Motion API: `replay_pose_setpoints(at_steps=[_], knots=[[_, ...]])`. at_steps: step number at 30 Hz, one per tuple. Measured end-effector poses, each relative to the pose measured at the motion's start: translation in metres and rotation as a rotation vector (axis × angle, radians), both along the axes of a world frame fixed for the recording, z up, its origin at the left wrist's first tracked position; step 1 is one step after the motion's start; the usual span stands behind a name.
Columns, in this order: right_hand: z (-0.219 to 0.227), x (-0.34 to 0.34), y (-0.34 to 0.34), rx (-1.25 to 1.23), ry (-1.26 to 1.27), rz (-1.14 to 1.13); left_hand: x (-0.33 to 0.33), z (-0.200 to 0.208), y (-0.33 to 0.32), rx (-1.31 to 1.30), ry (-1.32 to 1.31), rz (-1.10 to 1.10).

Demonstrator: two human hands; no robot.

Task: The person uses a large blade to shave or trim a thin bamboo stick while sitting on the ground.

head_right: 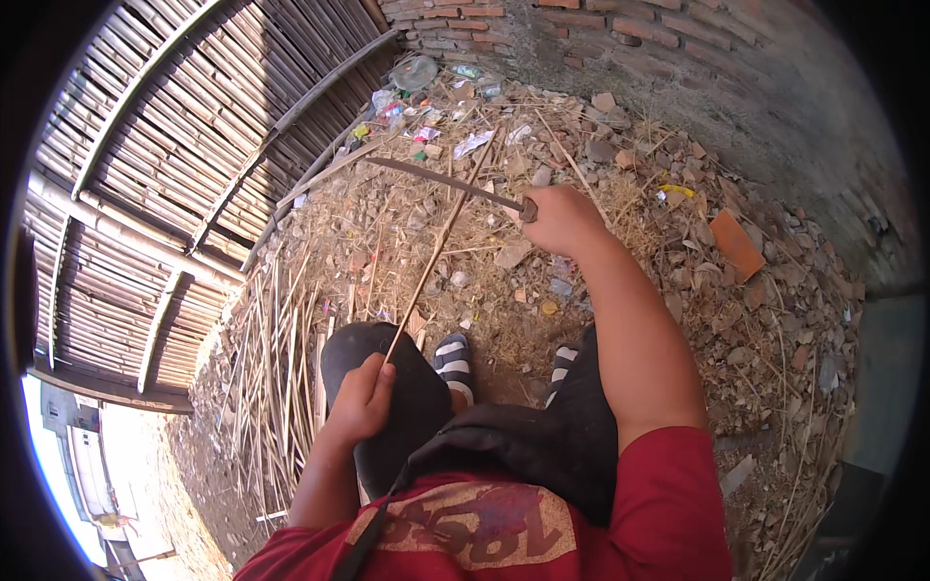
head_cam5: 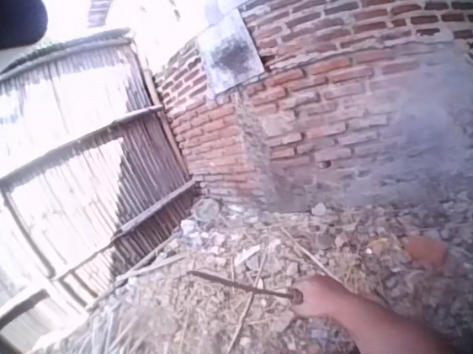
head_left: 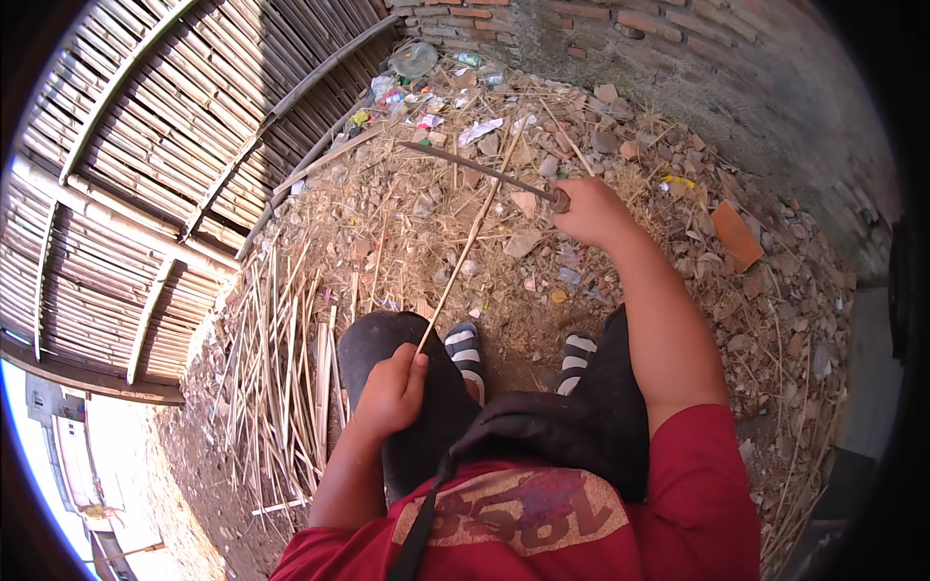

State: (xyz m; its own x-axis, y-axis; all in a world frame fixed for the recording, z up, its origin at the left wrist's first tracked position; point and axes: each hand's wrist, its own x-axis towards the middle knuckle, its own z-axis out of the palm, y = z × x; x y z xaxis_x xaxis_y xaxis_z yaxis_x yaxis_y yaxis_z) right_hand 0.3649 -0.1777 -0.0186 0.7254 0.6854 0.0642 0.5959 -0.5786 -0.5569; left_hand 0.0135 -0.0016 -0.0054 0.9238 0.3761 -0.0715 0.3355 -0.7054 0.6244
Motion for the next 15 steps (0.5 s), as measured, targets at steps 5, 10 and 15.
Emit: replay_pose_setpoints(at_steps=[5,10,15], knots=[[0.020,-0.056,0.030,-0.173,-0.238,0.445,0.001,-0.002,0.000,0.011,0.025,0.013],[-0.007,-0.001,0.008,0.009,0.022,0.035,-0.001,0.000,0.000,-0.048,0.030,0.062],[-0.003,-0.014,0.011,-0.019,-0.004,0.045,0.003,0.001,-0.003,0.029,-0.025,0.029]])
